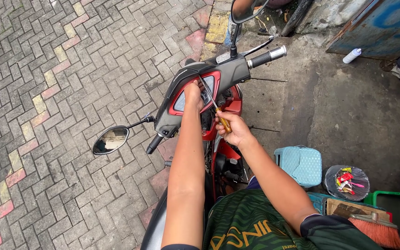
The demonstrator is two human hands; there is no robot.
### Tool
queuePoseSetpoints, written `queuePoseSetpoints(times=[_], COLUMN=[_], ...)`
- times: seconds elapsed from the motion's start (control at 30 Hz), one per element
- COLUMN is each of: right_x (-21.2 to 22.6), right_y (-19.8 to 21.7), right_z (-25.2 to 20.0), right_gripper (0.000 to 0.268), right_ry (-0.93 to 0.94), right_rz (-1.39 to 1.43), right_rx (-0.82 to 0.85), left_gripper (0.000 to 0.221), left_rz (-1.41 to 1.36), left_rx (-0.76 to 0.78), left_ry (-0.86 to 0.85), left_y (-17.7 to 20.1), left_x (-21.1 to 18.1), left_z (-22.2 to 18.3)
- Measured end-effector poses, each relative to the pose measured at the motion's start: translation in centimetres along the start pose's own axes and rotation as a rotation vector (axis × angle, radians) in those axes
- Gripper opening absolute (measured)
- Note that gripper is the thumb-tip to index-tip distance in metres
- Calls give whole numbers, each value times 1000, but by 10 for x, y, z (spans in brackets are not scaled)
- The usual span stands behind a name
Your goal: Using a screwdriver to adjust or disassemble the front fairing and dashboard area of a motorcycle.
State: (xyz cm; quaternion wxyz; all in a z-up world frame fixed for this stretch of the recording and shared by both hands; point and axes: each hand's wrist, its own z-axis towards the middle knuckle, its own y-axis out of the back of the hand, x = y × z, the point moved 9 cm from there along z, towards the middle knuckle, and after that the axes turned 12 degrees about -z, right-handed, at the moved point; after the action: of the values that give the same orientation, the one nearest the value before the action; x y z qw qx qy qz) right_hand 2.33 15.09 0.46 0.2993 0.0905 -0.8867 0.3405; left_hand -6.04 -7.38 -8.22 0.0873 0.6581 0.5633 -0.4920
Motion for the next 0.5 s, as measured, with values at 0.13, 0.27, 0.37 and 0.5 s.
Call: queuePoseSetpoints(times=[0.13, 0.27, 0.37, 0.5], right_x=[13, 13, 9, 1], right_y=[-26, -27, -20, -12], right_z=[-27, -25, -20, -11], right_gripper=[35, 43, 32, 27], right_ry=[-49, -87, -79, -82], right_rz=[83, 92, 63, 70], right_rx=[59, 100, 59, 44], left_gripper=[29, 28, 29, 29], left_rz=[4, -7, 2, -19], left_rx=[4, 5, 7, 21], left_ry=[-3, -1, 2, -4], left_y=[1, 2, 2, 1], left_x=[1, 2, 5, 1], left_z=[4, 7, 9, 3])
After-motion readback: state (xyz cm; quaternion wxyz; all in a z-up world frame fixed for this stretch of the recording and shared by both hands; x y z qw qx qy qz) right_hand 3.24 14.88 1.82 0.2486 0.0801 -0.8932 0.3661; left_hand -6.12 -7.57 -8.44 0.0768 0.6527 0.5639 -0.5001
